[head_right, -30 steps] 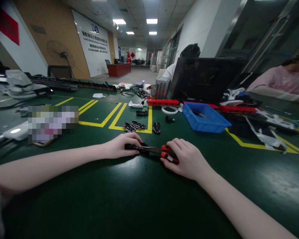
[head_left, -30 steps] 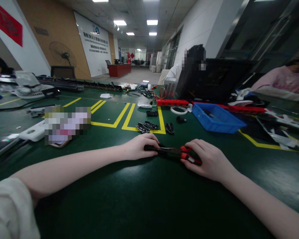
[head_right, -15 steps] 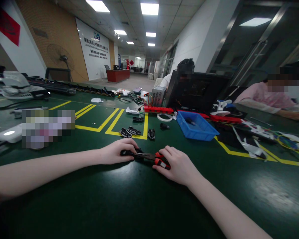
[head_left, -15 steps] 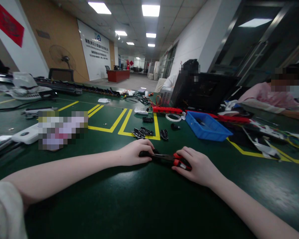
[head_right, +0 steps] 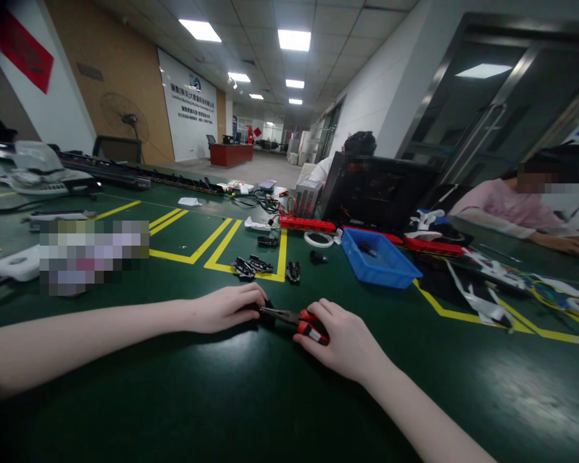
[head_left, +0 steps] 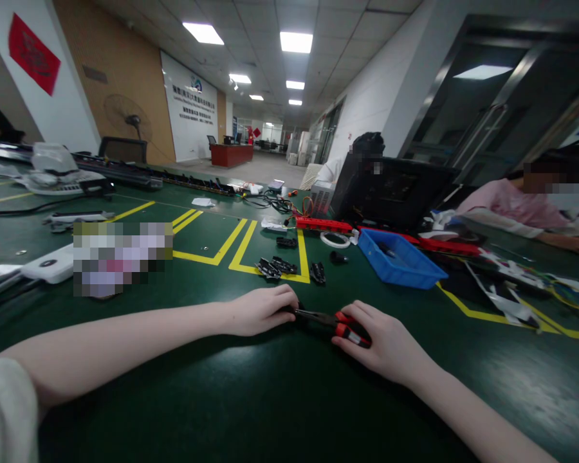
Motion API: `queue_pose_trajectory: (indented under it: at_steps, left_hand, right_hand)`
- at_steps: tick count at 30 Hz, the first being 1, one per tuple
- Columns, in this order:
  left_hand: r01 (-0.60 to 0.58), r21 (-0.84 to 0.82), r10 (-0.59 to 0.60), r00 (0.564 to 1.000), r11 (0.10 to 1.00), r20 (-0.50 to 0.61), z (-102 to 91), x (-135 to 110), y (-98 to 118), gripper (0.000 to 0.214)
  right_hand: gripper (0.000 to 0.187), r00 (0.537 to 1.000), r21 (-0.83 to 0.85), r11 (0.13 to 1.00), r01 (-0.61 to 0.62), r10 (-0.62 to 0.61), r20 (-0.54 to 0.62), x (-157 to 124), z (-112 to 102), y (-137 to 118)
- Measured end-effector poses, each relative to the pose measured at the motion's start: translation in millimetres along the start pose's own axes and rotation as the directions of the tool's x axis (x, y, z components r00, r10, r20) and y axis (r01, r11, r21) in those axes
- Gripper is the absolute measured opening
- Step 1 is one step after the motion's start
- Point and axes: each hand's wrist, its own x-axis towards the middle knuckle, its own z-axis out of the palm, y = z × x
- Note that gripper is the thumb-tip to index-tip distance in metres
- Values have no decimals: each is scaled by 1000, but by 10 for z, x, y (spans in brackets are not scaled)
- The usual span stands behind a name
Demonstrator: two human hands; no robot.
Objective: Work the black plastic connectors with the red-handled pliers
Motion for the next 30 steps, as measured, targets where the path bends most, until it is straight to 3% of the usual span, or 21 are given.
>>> queue_pose_trajectory:
  at_steps: [12, 30]
  left_hand:
    - [-21, -107, 18, 1000, 994, -25, 2, 16, -31, 18]
    - [-11, -147, 6, 1000, 989, -30, -1, 24, -43, 9]
  right_hand:
    - [27, 997, 16, 998, -67, 66, 47, -2, -37, -115]
    - [25, 995, 49, 996, -76, 73, 69, 19, -69, -89]
